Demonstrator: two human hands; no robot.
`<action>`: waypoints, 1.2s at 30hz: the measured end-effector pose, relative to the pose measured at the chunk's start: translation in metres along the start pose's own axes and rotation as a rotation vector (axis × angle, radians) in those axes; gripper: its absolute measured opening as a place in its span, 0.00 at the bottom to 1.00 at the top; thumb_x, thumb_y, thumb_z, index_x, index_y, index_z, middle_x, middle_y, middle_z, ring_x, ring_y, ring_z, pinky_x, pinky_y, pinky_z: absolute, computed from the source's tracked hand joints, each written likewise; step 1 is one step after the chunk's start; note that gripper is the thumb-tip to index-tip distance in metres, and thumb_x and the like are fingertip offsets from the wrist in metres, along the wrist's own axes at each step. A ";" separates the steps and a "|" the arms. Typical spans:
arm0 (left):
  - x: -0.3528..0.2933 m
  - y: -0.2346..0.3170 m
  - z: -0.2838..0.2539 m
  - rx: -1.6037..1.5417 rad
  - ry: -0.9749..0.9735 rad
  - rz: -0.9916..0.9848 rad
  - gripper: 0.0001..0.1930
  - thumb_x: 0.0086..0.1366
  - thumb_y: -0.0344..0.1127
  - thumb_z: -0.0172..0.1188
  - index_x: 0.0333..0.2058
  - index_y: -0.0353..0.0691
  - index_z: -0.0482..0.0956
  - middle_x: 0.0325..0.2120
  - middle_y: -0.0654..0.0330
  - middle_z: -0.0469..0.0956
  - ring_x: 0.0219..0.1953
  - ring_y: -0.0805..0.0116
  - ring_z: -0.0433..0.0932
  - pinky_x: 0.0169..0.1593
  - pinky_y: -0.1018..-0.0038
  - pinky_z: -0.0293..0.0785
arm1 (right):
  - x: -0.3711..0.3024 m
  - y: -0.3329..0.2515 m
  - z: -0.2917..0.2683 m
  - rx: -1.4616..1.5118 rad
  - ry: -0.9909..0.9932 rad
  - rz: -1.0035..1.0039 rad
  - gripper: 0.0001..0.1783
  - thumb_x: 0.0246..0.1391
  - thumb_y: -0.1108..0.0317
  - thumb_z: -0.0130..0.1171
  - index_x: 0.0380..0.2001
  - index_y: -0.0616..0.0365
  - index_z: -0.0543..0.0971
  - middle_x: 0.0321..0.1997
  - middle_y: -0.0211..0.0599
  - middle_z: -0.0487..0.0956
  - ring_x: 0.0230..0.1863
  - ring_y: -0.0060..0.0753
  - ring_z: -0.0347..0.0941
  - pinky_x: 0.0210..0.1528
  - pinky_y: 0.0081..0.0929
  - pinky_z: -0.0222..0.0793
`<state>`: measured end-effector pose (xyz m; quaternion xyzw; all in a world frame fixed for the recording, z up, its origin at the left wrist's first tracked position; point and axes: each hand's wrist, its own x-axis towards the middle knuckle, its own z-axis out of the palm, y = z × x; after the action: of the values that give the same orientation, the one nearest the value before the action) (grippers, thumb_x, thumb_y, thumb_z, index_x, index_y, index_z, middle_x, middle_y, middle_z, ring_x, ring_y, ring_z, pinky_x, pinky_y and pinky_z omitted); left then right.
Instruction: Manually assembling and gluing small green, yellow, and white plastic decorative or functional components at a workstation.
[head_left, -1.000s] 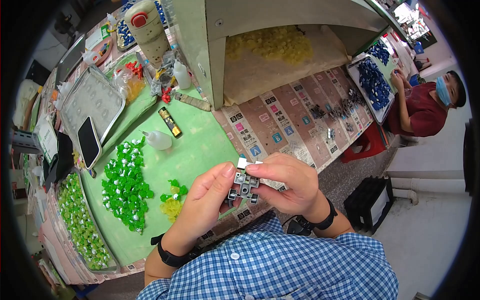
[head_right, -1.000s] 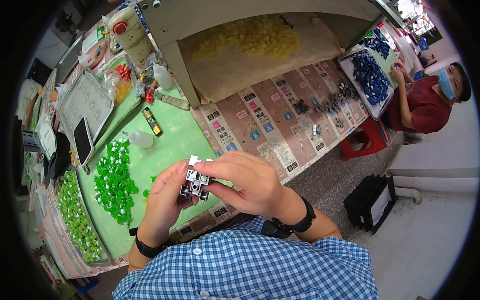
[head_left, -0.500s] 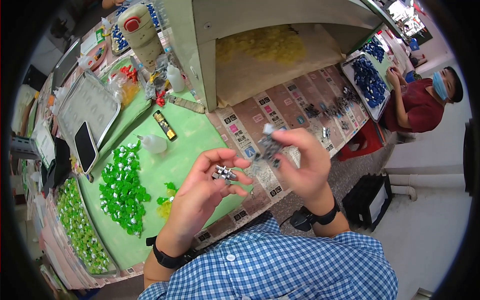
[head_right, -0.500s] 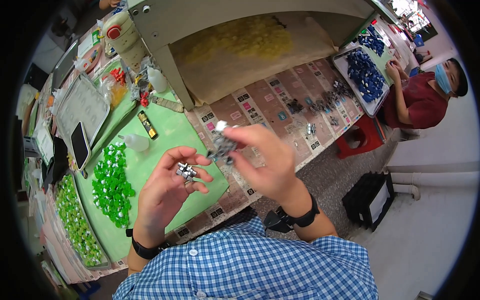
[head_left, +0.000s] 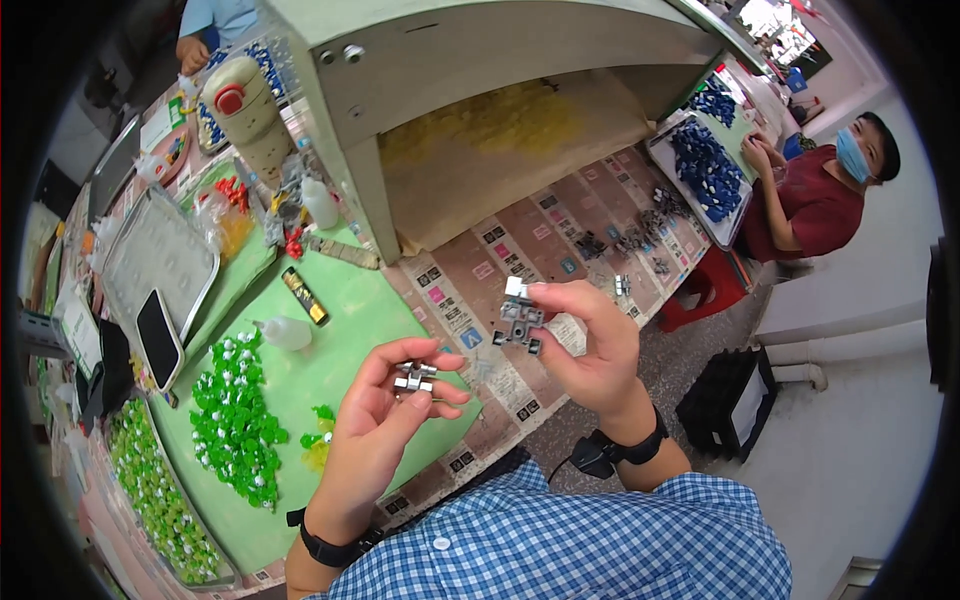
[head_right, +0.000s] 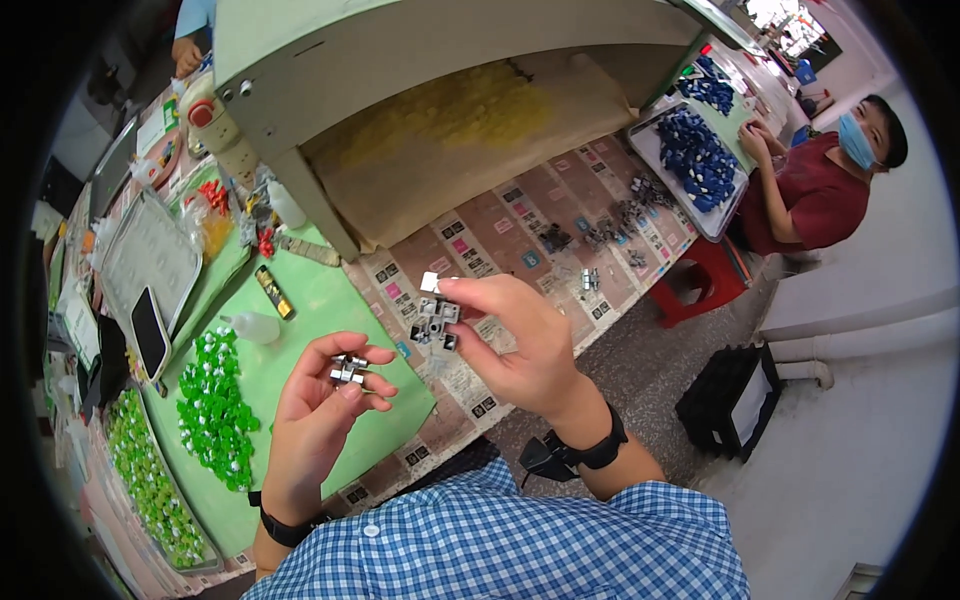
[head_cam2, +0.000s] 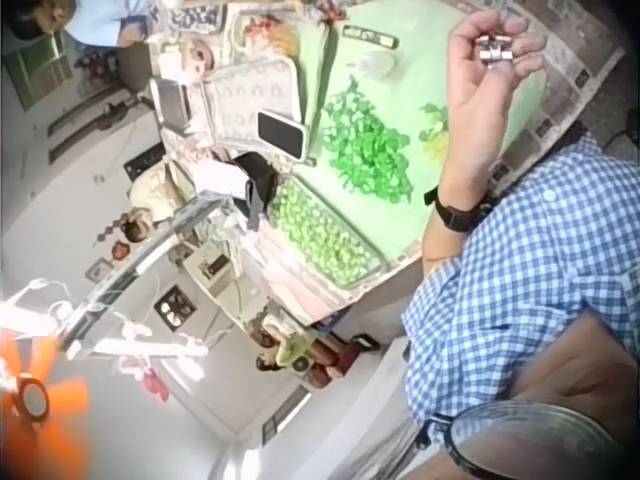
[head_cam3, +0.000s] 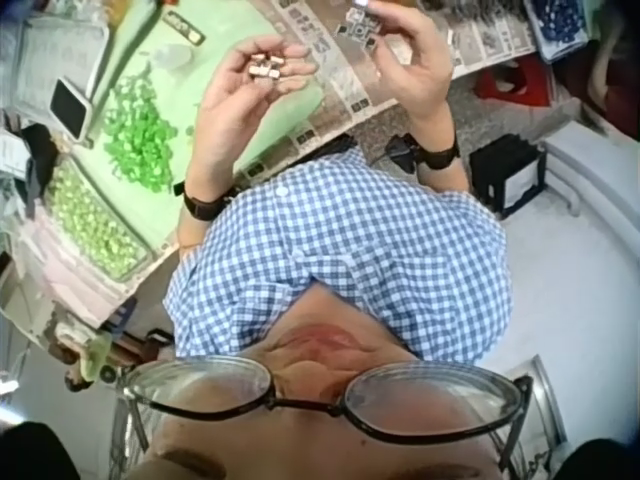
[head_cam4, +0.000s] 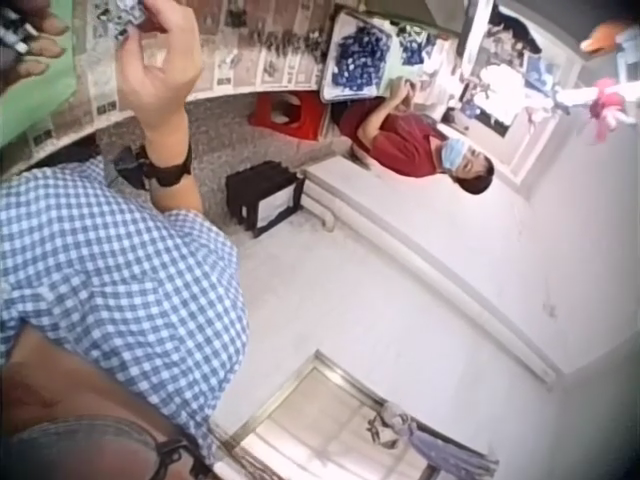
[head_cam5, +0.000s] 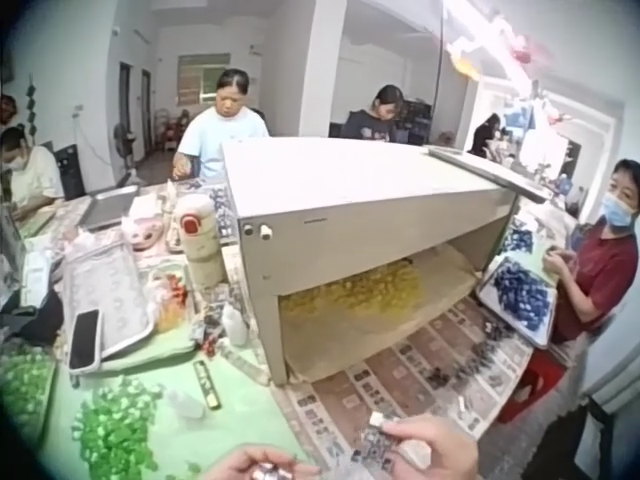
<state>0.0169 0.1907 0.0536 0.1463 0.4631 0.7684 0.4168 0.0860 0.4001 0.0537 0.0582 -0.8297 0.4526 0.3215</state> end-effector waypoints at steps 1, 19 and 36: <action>0.001 0.000 0.002 0.013 0.049 -0.007 0.18 0.62 0.26 0.48 0.52 0.33 0.61 0.47 0.49 0.70 0.41 0.66 0.75 0.46 0.73 0.72 | 0.001 0.000 -0.001 -0.001 -0.021 -0.008 0.21 0.39 0.85 0.58 0.42 0.65 0.75 0.39 0.42 0.78 0.34 0.32 0.76 0.36 0.22 0.72; -0.004 -0.017 -0.002 0.108 0.178 -0.015 0.16 0.61 0.24 0.51 0.47 0.36 0.61 0.46 0.44 0.71 0.37 0.64 0.76 0.38 0.76 0.74 | -0.020 0.037 -0.034 -0.289 0.072 0.288 0.10 0.44 0.66 0.65 0.28 0.58 0.76 0.15 0.32 0.73 0.16 0.24 0.68 0.20 0.22 0.61; 0.000 -0.035 -0.013 0.183 0.191 -0.143 0.16 0.63 0.26 0.52 0.50 0.33 0.68 0.34 0.61 0.74 0.36 0.72 0.74 0.40 0.78 0.70 | -0.051 0.118 -0.139 -0.579 0.434 0.604 0.09 0.49 0.68 0.57 0.34 0.60 0.76 0.22 0.39 0.74 0.23 0.35 0.71 0.28 0.29 0.67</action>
<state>0.0264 0.1912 0.0175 0.0768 0.5780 0.7018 0.4093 0.1471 0.5683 -0.0074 -0.3739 -0.8151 0.2776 0.3446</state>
